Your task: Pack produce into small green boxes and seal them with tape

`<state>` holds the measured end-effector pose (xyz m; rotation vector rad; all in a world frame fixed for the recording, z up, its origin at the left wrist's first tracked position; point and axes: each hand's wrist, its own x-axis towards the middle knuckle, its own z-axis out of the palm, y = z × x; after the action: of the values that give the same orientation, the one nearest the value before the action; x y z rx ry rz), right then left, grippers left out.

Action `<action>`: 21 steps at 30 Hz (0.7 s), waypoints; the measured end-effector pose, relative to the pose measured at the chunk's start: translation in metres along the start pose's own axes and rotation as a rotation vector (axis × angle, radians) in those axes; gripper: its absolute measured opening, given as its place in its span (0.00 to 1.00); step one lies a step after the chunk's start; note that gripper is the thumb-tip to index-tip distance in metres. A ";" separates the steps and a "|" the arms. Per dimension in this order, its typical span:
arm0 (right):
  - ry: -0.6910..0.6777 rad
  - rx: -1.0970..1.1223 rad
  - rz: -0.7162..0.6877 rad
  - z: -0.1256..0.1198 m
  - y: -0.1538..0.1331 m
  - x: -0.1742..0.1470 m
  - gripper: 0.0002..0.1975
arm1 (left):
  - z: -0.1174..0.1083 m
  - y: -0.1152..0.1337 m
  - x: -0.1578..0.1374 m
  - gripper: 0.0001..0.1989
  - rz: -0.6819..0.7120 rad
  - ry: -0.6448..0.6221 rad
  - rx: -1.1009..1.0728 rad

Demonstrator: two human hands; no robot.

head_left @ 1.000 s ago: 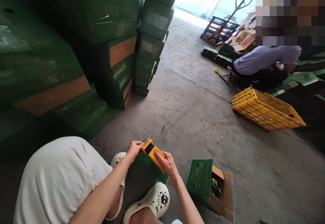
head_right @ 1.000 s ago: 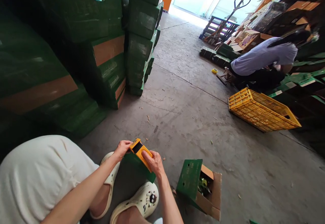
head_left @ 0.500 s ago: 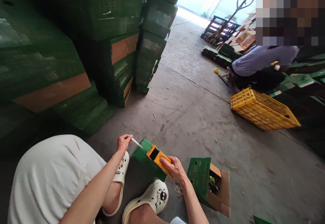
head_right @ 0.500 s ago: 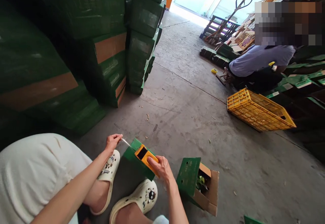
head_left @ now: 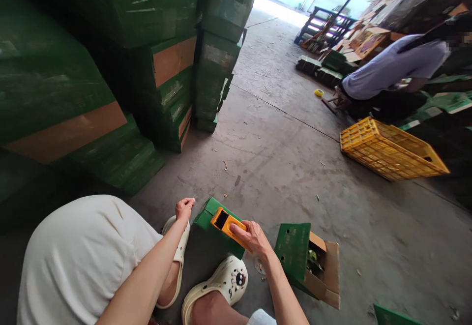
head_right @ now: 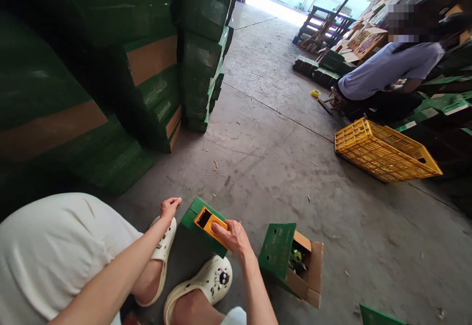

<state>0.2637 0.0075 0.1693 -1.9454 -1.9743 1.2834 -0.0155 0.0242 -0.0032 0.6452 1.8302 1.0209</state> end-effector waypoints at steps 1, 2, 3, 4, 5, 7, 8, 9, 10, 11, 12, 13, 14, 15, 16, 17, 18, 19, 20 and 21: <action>-0.006 0.001 -0.002 0.000 0.000 0.001 0.27 | 0.005 -0.003 -0.001 0.16 -0.008 -0.018 0.012; -0.015 0.004 -0.002 -0.001 0.000 0.001 0.27 | 0.011 -0.006 -0.002 0.16 -0.018 -0.038 0.023; -0.029 0.008 0.000 -0.002 0.000 0.001 0.27 | 0.015 -0.008 -0.004 0.15 -0.026 -0.059 0.035; -0.043 0.016 0.005 -0.003 0.000 0.001 0.27 | 0.020 -0.010 -0.007 0.15 -0.033 -0.080 0.048; -0.063 0.032 0.010 -0.003 0.001 0.002 0.27 | 0.023 -0.012 -0.009 0.15 -0.037 -0.100 0.062; -0.127 0.096 0.021 -0.006 0.001 0.002 0.25 | 0.027 -0.014 -0.012 0.14 -0.041 -0.135 0.092; -0.164 0.135 0.029 -0.007 0.001 0.002 0.25 | 0.027 -0.015 -0.013 0.14 -0.040 -0.146 0.108; -0.203 0.175 0.041 -0.008 0.000 0.002 0.25 | 0.026 -0.014 -0.013 0.13 -0.038 -0.147 0.124; -0.242 0.211 0.054 -0.010 -0.001 0.002 0.25 | 0.025 -0.013 -0.012 0.12 -0.038 -0.137 0.141; -0.278 0.241 0.072 -0.011 -0.003 0.002 0.25 | 0.024 -0.012 -0.011 0.13 -0.037 -0.119 0.158; -0.308 0.264 0.091 -0.012 -0.006 0.002 0.25 | 0.023 -0.011 -0.010 0.15 -0.033 -0.097 0.173; -0.334 0.285 0.113 -0.014 -0.009 0.002 0.26 | 0.022 -0.009 -0.009 0.19 -0.024 -0.080 0.186; -0.358 0.306 0.133 -0.015 -0.012 0.002 0.26 | 0.021 -0.007 -0.008 0.22 -0.009 -0.070 0.194; -0.373 0.322 0.150 -0.015 -0.014 0.002 0.27 | 0.020 -0.005 -0.008 0.22 0.011 -0.072 0.197; -0.378 0.330 0.162 -0.016 -0.016 0.003 0.27 | 0.021 -0.003 -0.008 0.21 0.034 -0.086 0.195; -0.376 0.327 0.170 -0.016 -0.017 0.004 0.28 | 0.021 -0.001 -0.009 0.19 0.059 -0.113 0.188; -0.371 0.314 0.174 -0.017 -0.017 0.005 0.28 | 0.022 0.001 -0.010 0.18 0.083 -0.153 0.178; -0.362 0.297 0.177 -0.017 -0.017 0.006 0.28 | 0.024 0.002 -0.012 0.18 0.106 -0.203 0.167; -0.360 0.282 0.182 -0.018 -0.017 0.007 0.28 | 0.025 0.003 -0.014 0.20 0.128 -0.263 0.157; -0.362 0.276 0.188 -0.019 -0.016 0.008 0.28 | 0.026 0.004 -0.017 0.21 0.150 -0.321 0.149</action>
<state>0.2609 0.0256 0.1871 -1.9036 -1.6528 1.9596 0.0155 0.0228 0.0021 0.9901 1.6015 0.8252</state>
